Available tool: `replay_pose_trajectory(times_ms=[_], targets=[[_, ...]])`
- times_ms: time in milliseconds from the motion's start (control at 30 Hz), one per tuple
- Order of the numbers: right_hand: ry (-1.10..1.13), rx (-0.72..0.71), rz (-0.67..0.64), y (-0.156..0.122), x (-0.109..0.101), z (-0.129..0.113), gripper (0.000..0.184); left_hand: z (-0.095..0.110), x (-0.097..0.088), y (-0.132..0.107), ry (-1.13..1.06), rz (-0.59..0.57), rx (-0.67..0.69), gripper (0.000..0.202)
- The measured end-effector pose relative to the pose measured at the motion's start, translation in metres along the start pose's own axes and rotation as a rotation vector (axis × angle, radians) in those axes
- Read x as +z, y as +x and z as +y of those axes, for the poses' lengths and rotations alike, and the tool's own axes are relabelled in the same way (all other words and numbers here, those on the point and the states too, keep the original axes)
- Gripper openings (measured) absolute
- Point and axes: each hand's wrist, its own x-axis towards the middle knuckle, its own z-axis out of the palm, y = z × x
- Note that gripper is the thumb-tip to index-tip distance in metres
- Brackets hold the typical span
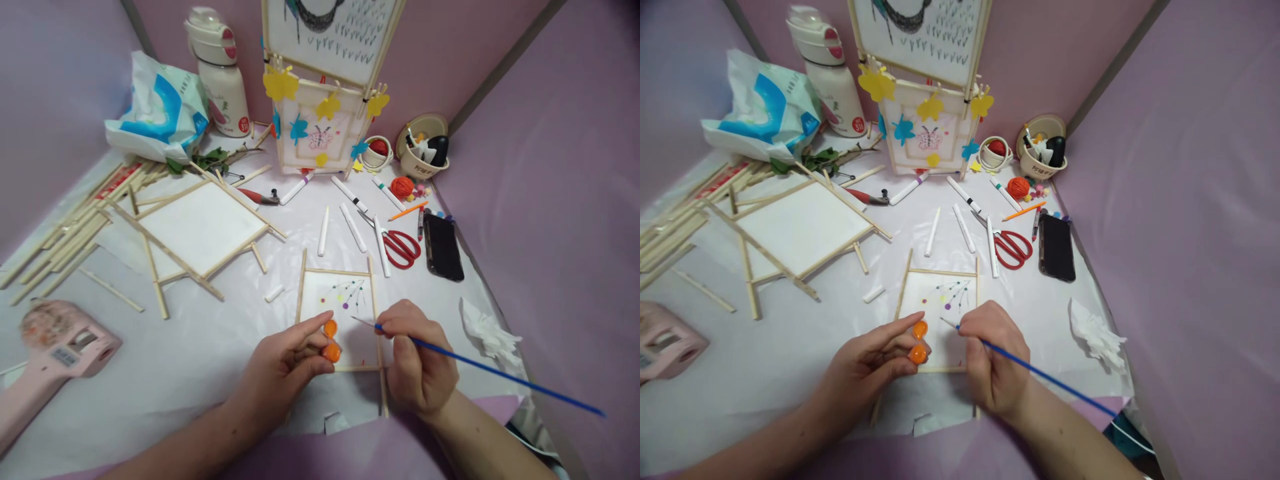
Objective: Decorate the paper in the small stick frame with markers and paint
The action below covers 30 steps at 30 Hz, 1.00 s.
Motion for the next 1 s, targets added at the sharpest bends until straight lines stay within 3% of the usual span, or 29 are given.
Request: replay_pose_trajectory(times_ms=[367, 1000], targets=[[-0.152, 0.082, -0.071, 0.008, 0.013, 0.033, 0.018, -0.001, -0.001, 0.001, 0.021, -0.013, 0.007, 0.052], [-0.164, 0.061, -0.122, 0.009, 0.015, 0.036, 0.017, -0.002, -0.002, 0.001, 0.024, -0.019, 0.011, 0.052]])
